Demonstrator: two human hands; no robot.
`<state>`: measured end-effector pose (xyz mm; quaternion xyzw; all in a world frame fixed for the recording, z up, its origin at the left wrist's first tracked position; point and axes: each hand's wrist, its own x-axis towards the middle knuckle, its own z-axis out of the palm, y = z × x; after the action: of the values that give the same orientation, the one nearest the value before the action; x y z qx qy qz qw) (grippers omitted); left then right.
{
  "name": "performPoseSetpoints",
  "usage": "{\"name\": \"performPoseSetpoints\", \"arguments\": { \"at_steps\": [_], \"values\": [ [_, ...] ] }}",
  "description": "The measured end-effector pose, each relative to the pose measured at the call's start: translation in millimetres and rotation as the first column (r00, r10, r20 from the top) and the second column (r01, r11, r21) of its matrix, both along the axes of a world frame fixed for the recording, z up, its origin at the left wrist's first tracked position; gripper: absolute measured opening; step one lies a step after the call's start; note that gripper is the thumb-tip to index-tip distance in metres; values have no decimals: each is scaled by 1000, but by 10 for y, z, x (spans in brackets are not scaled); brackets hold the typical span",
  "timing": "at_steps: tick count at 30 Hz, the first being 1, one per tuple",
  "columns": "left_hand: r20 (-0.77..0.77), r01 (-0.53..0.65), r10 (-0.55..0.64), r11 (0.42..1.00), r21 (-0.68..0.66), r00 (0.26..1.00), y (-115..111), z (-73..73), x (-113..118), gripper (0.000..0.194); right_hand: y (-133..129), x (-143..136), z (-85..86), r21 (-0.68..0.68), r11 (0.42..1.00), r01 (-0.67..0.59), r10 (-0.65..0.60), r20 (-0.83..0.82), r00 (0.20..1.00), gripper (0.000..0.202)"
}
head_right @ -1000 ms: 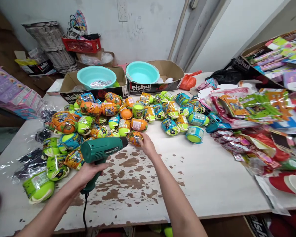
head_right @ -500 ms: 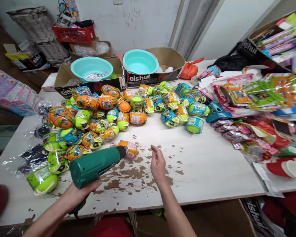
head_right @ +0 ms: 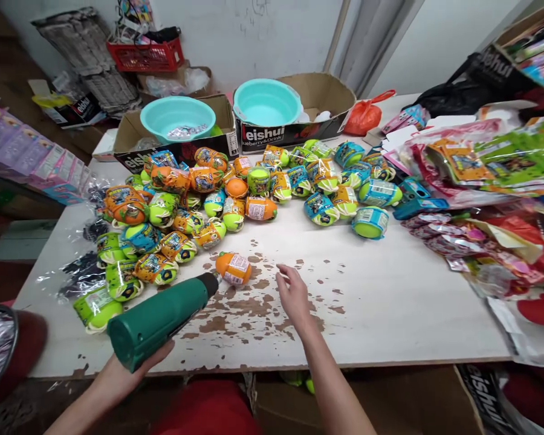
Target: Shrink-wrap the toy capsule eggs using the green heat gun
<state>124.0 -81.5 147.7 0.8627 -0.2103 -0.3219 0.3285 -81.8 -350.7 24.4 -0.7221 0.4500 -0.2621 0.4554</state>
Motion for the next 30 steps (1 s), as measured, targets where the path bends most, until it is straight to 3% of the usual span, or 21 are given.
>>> {"name": "performPoseSetpoints", "arguments": {
  "at_steps": [2, 4, 7, 9, 11, 14, 16, 18, 20, 25, 30],
  "values": [
    [-71, -44, 45, 999, 16, 996, 118, -56, 58, 39, -83, 341, 83, -68, 991, -117, 114, -53, 992, 35],
    [-95, -109, 108, 994, 2, 990, 257, -85, 107, 38, -106, 750, 146, -108, 947, -303, 276, -210, 938, 43],
    [-100, -194, 187, 978, -72, 977, 397, -64, 157, 37, -19, 1351, 180, -51, 817, -574, 465, -530, 710, 71],
    [-117, -214, 202, 972, -99, 972, 430, -33, 179, 38, 53, 1617, 165, 14, 774, -633, 483, -659, 577, 79],
    [-145, -209, 194, 972, -103, 970, 439, -27, 188, 38, 66, 1706, 129, 50, 817, -574, 458, -661, 594, 75],
    [-182, -177, 160, 981, -83, 970, 447, -95, 163, 35, -46, 1517, 46, 122, 918, -378, 396, -372, 840, 74],
    [-205, -148, 131, 987, -67, 970, 439, -168, 117, 34, -133, 1254, -13, 200, 937, -287, 310, -95, 946, 69],
    [-224, -88, 76, 995, -42, 971, 405, -224, 61, 32, -151, 953, -61, 238, 935, -263, 252, 75, 965, 59],
    [-227, 11, -16, 1000, -27, 974, 343, -243, 12, 30, -83, 660, -89, 208, 940, -272, 250, 127, 960, 52],
    [-144, 192, -201, 979, -68, 969, 133, -172, -15, 25, 235, 104, -79, 73, 940, -334, 331, 54, 942, 36],
    [-144, 214, -221, 975, -61, 965, -138, -71, 54, 24, 401, -85, -82, -15, 924, -382, 383, 50, 923, 19]
  ]
}}
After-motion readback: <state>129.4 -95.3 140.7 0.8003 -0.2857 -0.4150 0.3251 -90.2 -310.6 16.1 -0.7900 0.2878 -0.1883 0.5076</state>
